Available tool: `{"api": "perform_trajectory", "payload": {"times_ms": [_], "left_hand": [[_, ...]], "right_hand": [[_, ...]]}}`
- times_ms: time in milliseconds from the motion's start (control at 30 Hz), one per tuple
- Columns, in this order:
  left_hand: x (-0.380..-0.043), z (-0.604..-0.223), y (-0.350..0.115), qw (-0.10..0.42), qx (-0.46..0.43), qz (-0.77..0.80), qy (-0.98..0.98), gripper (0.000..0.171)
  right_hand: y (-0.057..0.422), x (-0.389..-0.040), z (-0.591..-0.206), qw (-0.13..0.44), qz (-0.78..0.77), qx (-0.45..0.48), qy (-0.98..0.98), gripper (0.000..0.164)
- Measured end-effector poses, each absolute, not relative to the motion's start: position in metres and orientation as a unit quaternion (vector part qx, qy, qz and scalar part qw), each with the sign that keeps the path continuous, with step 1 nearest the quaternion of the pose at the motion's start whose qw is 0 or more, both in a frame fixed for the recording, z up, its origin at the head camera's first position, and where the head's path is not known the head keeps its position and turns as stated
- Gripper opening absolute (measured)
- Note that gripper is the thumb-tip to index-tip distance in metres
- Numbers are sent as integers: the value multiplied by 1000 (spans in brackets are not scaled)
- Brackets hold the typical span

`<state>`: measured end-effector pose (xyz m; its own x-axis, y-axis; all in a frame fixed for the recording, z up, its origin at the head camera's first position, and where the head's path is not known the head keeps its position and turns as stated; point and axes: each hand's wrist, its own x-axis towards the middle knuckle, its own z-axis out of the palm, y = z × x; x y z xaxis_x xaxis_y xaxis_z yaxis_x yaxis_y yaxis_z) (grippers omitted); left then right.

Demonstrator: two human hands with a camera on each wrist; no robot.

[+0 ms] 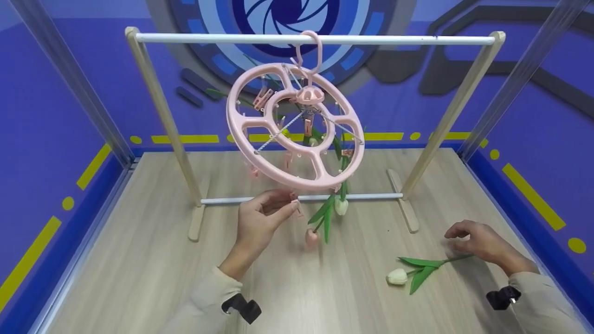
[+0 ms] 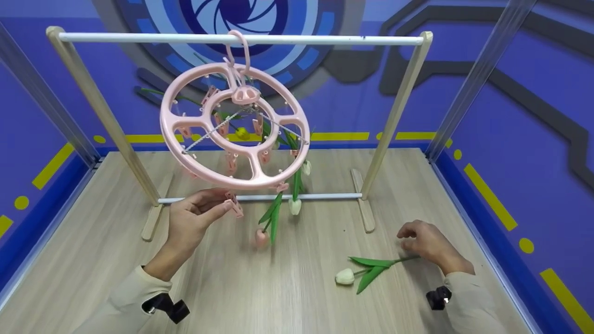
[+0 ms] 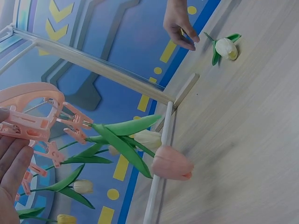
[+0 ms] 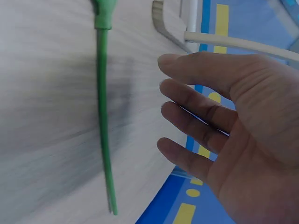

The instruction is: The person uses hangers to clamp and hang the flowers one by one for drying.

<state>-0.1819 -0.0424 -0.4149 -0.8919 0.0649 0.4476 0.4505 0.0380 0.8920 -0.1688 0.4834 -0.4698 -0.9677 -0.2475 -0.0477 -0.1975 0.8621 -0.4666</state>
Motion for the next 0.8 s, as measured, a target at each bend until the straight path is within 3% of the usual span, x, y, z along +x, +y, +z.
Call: {"api": "perform_trajectory", "payload": {"times_ms": [433,800], "left_hand": [[-183,-415,-43,144,-182,-669,-706,27],[-182,-416,-43,145,-179,-668,-707,26]], "right_hand": [[497,-164,-491,44,-191,-115,974,17],[500,-162,-490,72,-199,-95,973,14]]}}
